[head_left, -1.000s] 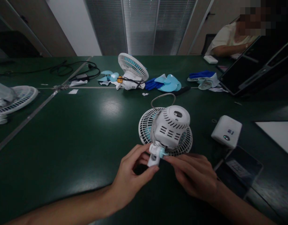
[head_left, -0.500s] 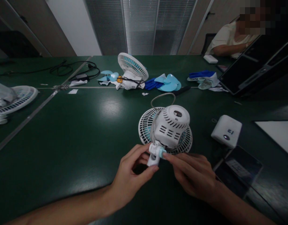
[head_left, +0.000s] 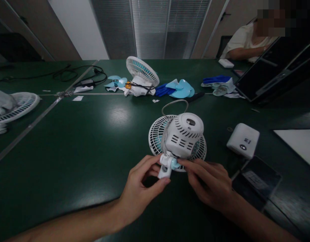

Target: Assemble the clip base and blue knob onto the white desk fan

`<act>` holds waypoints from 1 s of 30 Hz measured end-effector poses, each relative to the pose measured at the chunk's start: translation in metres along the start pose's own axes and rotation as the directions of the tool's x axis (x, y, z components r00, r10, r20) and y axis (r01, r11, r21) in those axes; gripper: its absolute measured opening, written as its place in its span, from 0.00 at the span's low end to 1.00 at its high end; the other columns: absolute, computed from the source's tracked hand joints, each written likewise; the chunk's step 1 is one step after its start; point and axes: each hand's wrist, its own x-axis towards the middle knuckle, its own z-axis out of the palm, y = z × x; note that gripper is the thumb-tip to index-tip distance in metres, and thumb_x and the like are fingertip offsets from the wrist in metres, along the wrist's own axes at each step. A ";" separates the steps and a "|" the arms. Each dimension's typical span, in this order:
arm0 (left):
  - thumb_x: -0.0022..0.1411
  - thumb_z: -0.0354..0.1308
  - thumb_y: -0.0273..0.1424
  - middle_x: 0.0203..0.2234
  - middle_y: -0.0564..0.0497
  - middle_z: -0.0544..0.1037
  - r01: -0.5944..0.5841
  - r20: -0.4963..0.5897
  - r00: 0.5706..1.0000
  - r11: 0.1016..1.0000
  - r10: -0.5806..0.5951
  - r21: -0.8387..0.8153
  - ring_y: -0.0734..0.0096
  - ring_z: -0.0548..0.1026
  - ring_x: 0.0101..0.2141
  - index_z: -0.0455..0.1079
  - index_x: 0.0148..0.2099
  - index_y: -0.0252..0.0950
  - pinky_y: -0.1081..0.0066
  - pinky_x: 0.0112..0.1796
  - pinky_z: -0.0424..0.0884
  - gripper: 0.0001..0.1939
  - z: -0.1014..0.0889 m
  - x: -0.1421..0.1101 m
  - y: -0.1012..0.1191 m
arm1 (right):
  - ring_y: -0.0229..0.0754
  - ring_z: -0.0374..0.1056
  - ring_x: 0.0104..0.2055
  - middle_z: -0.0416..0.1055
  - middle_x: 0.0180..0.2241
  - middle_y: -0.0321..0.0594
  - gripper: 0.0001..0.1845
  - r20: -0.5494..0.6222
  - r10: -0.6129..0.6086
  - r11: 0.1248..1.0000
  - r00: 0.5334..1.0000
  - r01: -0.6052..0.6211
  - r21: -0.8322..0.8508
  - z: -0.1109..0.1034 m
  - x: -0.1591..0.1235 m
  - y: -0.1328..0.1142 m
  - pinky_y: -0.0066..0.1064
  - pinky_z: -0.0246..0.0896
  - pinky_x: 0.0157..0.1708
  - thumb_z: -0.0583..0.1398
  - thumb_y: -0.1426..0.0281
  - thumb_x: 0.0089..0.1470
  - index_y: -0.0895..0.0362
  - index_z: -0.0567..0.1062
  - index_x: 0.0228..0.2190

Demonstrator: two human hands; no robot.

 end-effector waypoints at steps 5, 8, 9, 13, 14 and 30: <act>0.65 0.66 0.29 0.44 0.48 0.74 0.011 -0.002 1.000 1.000 -0.011 -0.002 0.69 0.76 0.40 0.71 0.62 0.43 0.70 0.41 0.76 0.23 0.000 0.000 0.001 | 0.34 0.72 0.30 0.76 0.34 0.38 0.17 0.006 -0.048 0.997 0.999 0.048 0.056 -0.002 0.001 0.000 0.28 0.65 0.29 0.56 0.80 0.62 0.59 0.74 0.51; 0.65 0.66 0.29 0.45 0.47 0.74 0.006 0.003 1.000 1.000 -0.006 -0.008 0.69 0.76 0.40 0.71 0.62 0.43 0.70 0.42 0.76 0.24 0.000 0.001 0.001 | 0.35 0.72 0.29 0.77 0.35 0.39 0.18 0.034 -0.095 0.992 0.995 0.092 0.086 -0.003 0.000 -0.001 0.29 0.66 0.28 0.56 0.80 0.61 0.61 0.74 0.52; 0.65 0.66 0.29 0.45 0.47 0.74 0.005 0.002 1.000 1.000 -0.005 -0.008 0.69 0.76 0.40 0.71 0.62 0.42 0.69 0.42 0.76 0.24 0.000 0.001 0.001 | 0.35 0.72 0.30 0.77 0.35 0.40 0.18 0.041 -0.109 0.990 0.993 0.105 0.092 -0.003 -0.001 -0.002 0.30 0.66 0.28 0.56 0.80 0.61 0.61 0.74 0.52; 0.65 0.66 0.29 0.44 0.47 0.74 0.000 -0.007 1.000 1.000 0.000 -0.002 0.68 0.76 0.40 0.71 0.62 0.41 0.69 0.41 0.76 0.23 0.000 0.000 0.000 | 0.36 0.73 0.31 0.77 0.35 0.40 0.22 0.048 -0.133 0.988 0.990 0.128 0.086 -0.004 -0.004 -0.001 0.30 0.67 0.30 0.56 0.79 0.61 0.62 0.71 0.57; 0.65 0.66 0.29 0.44 0.47 0.74 -0.002 -0.007 1.000 1.000 0.002 -0.004 0.68 0.77 0.40 0.71 0.62 0.41 0.69 0.41 0.76 0.23 0.000 0.000 0.000 | 0.36 0.73 0.31 0.77 0.36 0.40 0.23 0.051 -0.132 0.988 0.990 0.127 0.086 -0.004 -0.005 -0.001 0.30 0.67 0.30 0.56 0.79 0.61 0.61 0.70 0.58; 0.64 0.66 0.29 0.43 0.46 0.75 -0.011 -0.020 1.000 1.000 0.011 0.023 0.68 0.77 0.38 0.72 0.61 0.39 0.68 0.41 0.78 0.23 0.000 0.001 0.002 | 0.35 0.72 0.29 0.76 0.34 0.37 0.20 0.018 -0.010 0.998 1.000 0.009 0.061 -0.001 -0.002 0.001 0.29 0.66 0.28 0.56 0.79 0.61 0.58 0.74 0.53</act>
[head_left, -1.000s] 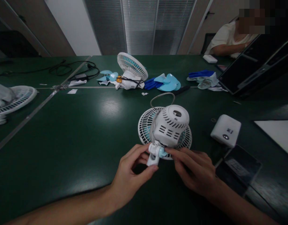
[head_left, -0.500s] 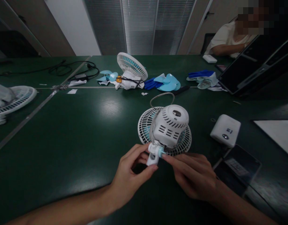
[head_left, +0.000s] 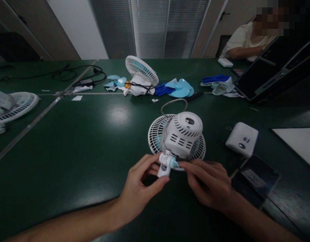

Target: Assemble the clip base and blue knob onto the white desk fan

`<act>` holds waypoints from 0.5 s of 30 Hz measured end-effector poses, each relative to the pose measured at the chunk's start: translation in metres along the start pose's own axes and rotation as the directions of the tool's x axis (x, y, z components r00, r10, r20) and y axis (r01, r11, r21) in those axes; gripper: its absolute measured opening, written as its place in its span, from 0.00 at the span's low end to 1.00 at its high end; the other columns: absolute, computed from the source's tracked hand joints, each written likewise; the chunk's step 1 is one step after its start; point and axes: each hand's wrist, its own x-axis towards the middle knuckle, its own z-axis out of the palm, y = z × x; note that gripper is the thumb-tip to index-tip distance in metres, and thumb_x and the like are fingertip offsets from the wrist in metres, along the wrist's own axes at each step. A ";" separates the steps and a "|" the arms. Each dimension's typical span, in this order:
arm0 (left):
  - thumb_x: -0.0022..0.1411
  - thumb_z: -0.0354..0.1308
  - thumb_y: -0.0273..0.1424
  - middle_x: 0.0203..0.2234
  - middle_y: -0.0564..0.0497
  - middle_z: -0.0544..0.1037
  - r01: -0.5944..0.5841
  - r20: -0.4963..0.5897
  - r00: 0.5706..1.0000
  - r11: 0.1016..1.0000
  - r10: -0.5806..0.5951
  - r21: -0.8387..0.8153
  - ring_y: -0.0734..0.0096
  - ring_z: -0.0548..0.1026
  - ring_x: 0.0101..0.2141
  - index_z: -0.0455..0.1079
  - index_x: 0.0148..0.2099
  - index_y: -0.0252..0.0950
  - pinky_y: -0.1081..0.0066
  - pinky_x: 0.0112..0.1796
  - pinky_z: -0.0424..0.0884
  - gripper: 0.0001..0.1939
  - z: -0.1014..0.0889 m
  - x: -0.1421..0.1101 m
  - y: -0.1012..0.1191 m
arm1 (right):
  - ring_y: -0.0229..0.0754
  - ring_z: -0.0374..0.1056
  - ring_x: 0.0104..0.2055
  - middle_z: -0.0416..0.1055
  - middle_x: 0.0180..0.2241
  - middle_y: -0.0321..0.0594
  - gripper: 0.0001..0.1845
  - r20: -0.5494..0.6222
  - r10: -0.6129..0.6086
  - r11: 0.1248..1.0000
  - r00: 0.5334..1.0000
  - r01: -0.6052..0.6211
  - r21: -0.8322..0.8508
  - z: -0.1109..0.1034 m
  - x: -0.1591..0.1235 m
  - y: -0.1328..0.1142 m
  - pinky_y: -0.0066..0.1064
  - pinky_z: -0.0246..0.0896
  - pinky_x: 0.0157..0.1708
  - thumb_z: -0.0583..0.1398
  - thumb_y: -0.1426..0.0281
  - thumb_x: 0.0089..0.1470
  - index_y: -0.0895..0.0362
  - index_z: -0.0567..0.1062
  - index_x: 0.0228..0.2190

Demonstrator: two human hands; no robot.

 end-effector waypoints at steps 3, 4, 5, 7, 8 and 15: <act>0.65 0.66 0.29 0.44 0.47 0.75 0.004 0.004 1.000 1.000 -0.004 -0.008 0.69 0.77 0.39 0.71 0.62 0.41 0.69 0.41 0.78 0.23 0.000 -0.001 -0.001 | 0.35 0.71 0.29 0.76 0.35 0.38 0.19 0.019 -0.048 0.998 0.999 0.047 0.036 0.000 0.000 0.000 0.29 0.65 0.27 0.56 0.80 0.60 0.60 0.74 0.52; 0.65 0.66 0.29 0.44 0.48 0.75 0.003 0.005 1.000 1.000 -0.003 -0.015 0.69 0.77 0.39 0.71 0.62 0.42 0.70 0.42 0.78 0.24 0.000 -0.001 -0.001 | 0.35 0.71 0.28 0.76 0.35 0.38 0.19 0.023 -0.067 0.997 0.998 0.065 0.049 0.000 0.000 -0.001 0.29 0.65 0.27 0.57 0.80 0.59 0.60 0.74 0.52; 0.65 0.66 0.28 0.44 0.48 0.75 0.001 0.007 1.000 1.000 -0.001 -0.022 0.70 0.77 0.39 0.71 0.62 0.42 0.70 0.42 0.78 0.24 0.000 -0.001 -0.001 | 0.35 0.71 0.29 0.76 0.35 0.38 0.20 0.029 -0.081 0.995 0.996 0.079 0.059 0.000 -0.001 -0.001 0.29 0.65 0.28 0.57 0.80 0.59 0.60 0.74 0.53; 0.65 0.66 0.28 0.44 0.48 0.75 -0.001 0.012 1.000 0.999 0.002 -0.035 0.70 0.77 0.40 0.71 0.62 0.43 0.71 0.42 0.77 0.24 0.000 0.000 -0.001 | 0.35 0.71 0.30 0.76 0.35 0.38 0.23 0.034 -0.103 0.993 0.994 0.100 0.067 0.000 -0.002 -0.001 0.29 0.66 0.29 0.56 0.80 0.59 0.61 0.72 0.55; 0.65 0.66 0.28 0.44 0.48 0.75 0.002 0.015 1.000 0.999 -0.001 -0.038 0.70 0.77 0.40 0.71 0.62 0.43 0.71 0.42 0.77 0.24 0.000 0.000 -0.001 | 0.35 0.72 0.30 0.76 0.35 0.38 0.24 0.035 -0.107 0.992 0.994 0.105 0.064 0.000 -0.002 -0.001 0.29 0.66 0.29 0.56 0.80 0.59 0.61 0.72 0.56; 0.65 0.66 0.27 0.45 0.49 0.74 0.003 0.023 1.000 0.999 -0.002 -0.047 0.71 0.77 0.40 0.70 0.62 0.45 0.72 0.42 0.76 0.24 0.000 -0.001 -0.001 | 0.35 0.72 0.32 0.76 0.38 0.40 0.25 0.059 -0.117 0.993 0.991 0.115 0.033 -0.001 -0.002 0.000 0.29 0.66 0.30 0.56 0.80 0.61 0.61 0.69 0.60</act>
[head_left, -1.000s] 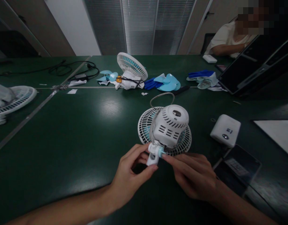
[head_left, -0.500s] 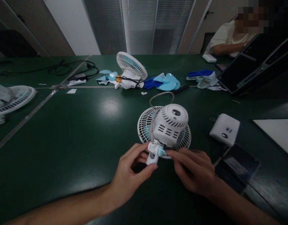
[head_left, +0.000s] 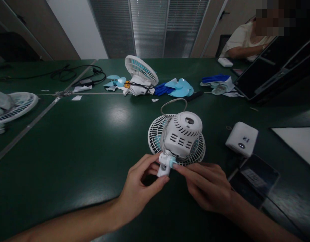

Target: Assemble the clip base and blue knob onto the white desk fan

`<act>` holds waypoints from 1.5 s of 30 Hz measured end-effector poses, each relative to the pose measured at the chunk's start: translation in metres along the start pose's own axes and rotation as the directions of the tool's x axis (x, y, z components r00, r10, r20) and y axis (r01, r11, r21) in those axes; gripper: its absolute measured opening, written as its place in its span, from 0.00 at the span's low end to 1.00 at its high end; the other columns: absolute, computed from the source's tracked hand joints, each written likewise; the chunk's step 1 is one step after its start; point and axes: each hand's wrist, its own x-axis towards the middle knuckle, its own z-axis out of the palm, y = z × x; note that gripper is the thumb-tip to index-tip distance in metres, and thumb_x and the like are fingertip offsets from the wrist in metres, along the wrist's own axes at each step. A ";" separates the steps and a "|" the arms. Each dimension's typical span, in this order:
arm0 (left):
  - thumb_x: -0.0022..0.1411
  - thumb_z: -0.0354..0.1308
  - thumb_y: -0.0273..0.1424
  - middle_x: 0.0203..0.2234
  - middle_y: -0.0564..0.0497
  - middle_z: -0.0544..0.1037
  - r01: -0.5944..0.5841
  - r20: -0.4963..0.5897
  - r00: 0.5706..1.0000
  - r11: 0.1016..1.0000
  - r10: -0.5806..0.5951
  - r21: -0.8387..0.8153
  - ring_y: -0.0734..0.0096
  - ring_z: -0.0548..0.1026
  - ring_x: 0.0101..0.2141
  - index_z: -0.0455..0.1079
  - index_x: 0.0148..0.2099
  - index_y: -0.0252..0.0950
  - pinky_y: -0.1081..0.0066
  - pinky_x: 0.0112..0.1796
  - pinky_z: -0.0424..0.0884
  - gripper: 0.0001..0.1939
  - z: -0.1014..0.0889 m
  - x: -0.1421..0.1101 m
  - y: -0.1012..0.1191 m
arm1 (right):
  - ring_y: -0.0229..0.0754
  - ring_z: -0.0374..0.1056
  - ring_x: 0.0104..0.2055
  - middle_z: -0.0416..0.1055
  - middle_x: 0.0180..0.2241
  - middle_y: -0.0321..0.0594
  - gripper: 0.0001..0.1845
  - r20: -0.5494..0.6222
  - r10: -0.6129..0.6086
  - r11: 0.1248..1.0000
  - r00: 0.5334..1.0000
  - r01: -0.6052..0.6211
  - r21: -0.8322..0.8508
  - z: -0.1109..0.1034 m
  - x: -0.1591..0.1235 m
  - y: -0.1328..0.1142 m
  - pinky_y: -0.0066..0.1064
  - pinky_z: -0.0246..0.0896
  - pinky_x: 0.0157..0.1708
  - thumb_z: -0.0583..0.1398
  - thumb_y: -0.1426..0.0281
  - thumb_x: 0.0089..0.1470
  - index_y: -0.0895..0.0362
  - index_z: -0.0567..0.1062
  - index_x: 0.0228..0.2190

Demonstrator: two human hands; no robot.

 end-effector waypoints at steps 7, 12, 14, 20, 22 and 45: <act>0.65 0.66 0.28 0.45 0.50 0.74 0.008 -0.006 1.000 1.000 -0.008 0.008 0.71 0.77 0.40 0.71 0.62 0.45 0.72 0.42 0.76 0.24 0.000 0.000 0.001 | 0.33 0.70 0.29 0.75 0.36 0.39 0.23 -0.040 0.092 0.994 0.995 -0.094 -0.052 0.001 0.004 -0.001 0.27 0.65 0.28 0.56 0.79 0.63 0.60 0.69 0.59; 0.65 0.66 0.27 0.43 0.49 0.75 0.006 -0.007 1.000 1.000 -0.006 0.012 0.70 0.77 0.39 0.71 0.62 0.43 0.71 0.41 0.76 0.24 0.000 0.000 0.000 | 0.34 0.72 0.31 0.76 0.36 0.38 0.16 -0.029 0.104 0.993 0.994 -0.106 -0.051 -0.001 0.006 -0.001 0.27 0.66 0.28 0.56 0.78 0.62 0.59 0.75 0.50; 0.65 0.66 0.27 0.44 0.49 0.74 0.000 -0.004 1.000 1.000 0.000 0.010 0.70 0.77 0.40 0.71 0.62 0.43 0.71 0.41 0.76 0.24 0.000 0.000 -0.001 | 0.35 0.73 0.33 0.77 0.39 0.41 0.16 -0.005 0.034 0.998 0.999 -0.034 -0.051 -0.003 0.006 -0.001 0.28 0.67 0.29 0.55 0.78 0.62 0.59 0.75 0.50; 0.66 0.65 0.27 0.44 0.50 0.74 -0.023 0.007 1.000 1.000 0.023 -0.012 0.72 0.77 0.40 0.70 0.62 0.46 0.73 0.42 0.76 0.24 0.000 0.001 -0.002 | 0.45 0.71 0.54 0.76 0.51 0.44 0.24 0.024 -0.199 0.965 0.980 0.200 -0.169 -0.010 0.010 -0.008 0.34 0.73 0.48 0.58 0.77 0.57 0.60 0.75 0.55; 0.66 0.65 0.27 0.44 0.50 0.74 -0.029 0.009 1.000 0.999 0.029 -0.020 0.71 0.77 0.40 0.70 0.62 0.46 0.73 0.41 0.76 0.24 0.000 0.001 -0.002 | 0.50 0.64 0.62 0.72 0.57 0.44 0.25 0.027 -0.246 0.945 0.969 0.246 -0.218 -0.010 0.011 -0.011 0.41 0.67 0.58 0.58 0.75 0.57 0.59 0.75 0.56; 0.65 0.64 0.25 0.43 0.50 0.74 -0.050 -0.012 0.999 0.999 0.050 0.003 0.72 0.76 0.38 0.71 0.61 0.44 0.73 0.41 0.76 0.23 0.000 0.002 -0.001 | 0.63 0.31 0.74 0.42 0.73 0.33 0.34 0.216 -0.038 0.945 0.976 0.105 -0.309 0.005 0.011 -0.014 0.76 0.18 0.65 0.61 0.52 0.60 0.39 0.61 0.65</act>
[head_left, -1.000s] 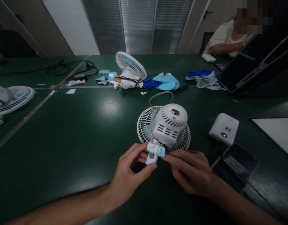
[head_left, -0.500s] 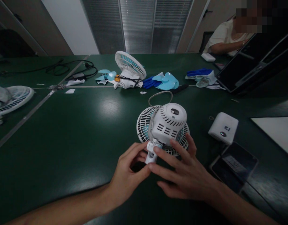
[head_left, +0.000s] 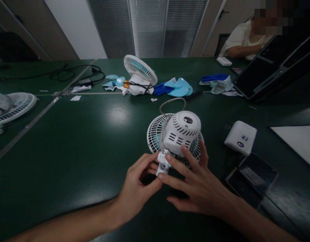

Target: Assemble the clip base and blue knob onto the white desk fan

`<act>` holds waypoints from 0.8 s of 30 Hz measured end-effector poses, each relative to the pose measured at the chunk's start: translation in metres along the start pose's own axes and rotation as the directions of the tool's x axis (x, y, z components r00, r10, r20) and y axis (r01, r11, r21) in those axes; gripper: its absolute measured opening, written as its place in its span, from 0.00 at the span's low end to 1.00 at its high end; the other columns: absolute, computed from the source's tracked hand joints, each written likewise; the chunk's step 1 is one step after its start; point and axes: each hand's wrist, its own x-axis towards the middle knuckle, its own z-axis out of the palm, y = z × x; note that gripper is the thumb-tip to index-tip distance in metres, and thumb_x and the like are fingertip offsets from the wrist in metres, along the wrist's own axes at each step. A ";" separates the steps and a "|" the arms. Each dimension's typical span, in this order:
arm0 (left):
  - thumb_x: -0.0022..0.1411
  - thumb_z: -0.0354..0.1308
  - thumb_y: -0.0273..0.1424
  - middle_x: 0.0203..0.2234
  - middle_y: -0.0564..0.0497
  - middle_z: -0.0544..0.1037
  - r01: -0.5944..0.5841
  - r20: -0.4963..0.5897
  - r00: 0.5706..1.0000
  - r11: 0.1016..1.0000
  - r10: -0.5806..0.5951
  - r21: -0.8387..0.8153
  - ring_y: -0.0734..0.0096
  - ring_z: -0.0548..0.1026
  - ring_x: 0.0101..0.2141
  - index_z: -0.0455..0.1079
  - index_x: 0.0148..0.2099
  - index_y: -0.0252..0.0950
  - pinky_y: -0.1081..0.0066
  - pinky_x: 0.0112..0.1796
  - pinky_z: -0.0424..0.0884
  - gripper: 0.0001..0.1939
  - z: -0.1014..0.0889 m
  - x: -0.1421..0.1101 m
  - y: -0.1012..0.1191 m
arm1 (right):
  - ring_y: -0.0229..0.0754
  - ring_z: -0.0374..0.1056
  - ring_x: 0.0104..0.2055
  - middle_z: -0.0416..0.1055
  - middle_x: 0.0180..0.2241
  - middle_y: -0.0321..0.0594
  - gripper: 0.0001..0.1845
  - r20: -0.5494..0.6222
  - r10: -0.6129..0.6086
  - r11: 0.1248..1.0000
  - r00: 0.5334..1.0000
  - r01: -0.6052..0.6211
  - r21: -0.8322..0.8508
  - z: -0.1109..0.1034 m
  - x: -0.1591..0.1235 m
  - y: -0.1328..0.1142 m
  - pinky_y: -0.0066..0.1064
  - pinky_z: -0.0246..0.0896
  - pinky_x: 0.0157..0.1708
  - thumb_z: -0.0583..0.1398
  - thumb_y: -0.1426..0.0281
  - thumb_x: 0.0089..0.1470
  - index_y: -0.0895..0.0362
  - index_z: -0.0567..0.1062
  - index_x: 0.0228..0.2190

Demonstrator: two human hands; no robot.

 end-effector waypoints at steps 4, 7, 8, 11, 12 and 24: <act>0.65 0.64 0.25 0.43 0.50 0.74 0.001 0.002 1.000 1.000 -0.001 -0.005 0.72 0.76 0.38 0.71 0.61 0.45 0.73 0.41 0.76 0.24 0.000 -0.001 0.001 | 0.62 0.32 0.74 0.45 0.72 0.32 0.34 -0.006 0.008 1.000 1.000 -0.008 -0.005 0.002 0.001 0.001 0.75 0.19 0.66 0.62 0.53 0.60 0.38 0.61 0.65; 0.65 0.64 0.25 0.43 0.50 0.74 -0.008 0.000 1.000 1.000 0.008 -0.005 0.72 0.77 0.38 0.71 0.61 0.44 0.74 0.40 0.76 0.24 0.000 -0.001 0.000 | 0.62 0.32 0.74 0.48 0.72 0.30 0.33 -0.013 0.008 1.000 1.000 -0.009 -0.029 0.004 0.002 0.001 0.76 0.18 0.65 0.62 0.54 0.60 0.38 0.63 0.64; 0.65 0.64 0.25 0.43 0.50 0.74 -0.012 0.001 1.000 1.000 0.012 -0.006 0.72 0.77 0.38 0.71 0.61 0.44 0.74 0.40 0.77 0.23 0.000 -0.001 0.000 | 0.62 0.32 0.74 0.49 0.71 0.28 0.32 -0.017 0.004 0.999 1.000 -0.004 -0.045 0.003 0.002 0.002 0.76 0.17 0.65 0.61 0.54 0.60 0.37 0.63 0.64; 0.64 0.66 0.27 0.43 0.50 0.75 -0.033 0.000 0.999 0.999 0.033 -0.017 0.71 0.77 0.38 0.71 0.61 0.44 0.72 0.40 0.77 0.24 -0.001 -0.001 -0.001 | 0.59 0.31 0.74 0.55 0.68 0.19 0.27 -0.024 -0.035 0.995 0.999 0.033 -0.095 -0.003 0.002 0.000 0.74 0.09 0.66 0.61 0.57 0.61 0.35 0.66 0.61; 0.64 0.66 0.28 0.43 0.50 0.75 -0.036 -0.001 0.999 0.999 0.036 -0.022 0.71 0.77 0.38 0.71 0.61 0.44 0.72 0.40 0.77 0.24 -0.001 -0.001 -0.001 | 0.56 0.35 0.73 0.59 0.66 0.18 0.25 -0.037 -0.071 0.993 0.997 0.067 -0.095 -0.007 0.002 -0.002 0.70 0.10 0.67 0.61 0.59 0.61 0.35 0.68 0.60; 0.64 0.67 0.27 0.43 0.49 0.76 0.062 -0.015 0.998 0.996 -0.061 0.058 0.70 0.78 0.39 0.72 0.61 0.43 0.72 0.41 0.77 0.24 0.001 -0.001 0.000 | 0.34 0.31 0.12 0.31 0.13 0.27 0.29 0.392 0.498 -0.519 0.773 -0.096 0.849 -0.009 0.009 -0.013 0.26 0.38 0.08 0.37 0.58 0.70 0.51 0.42 0.17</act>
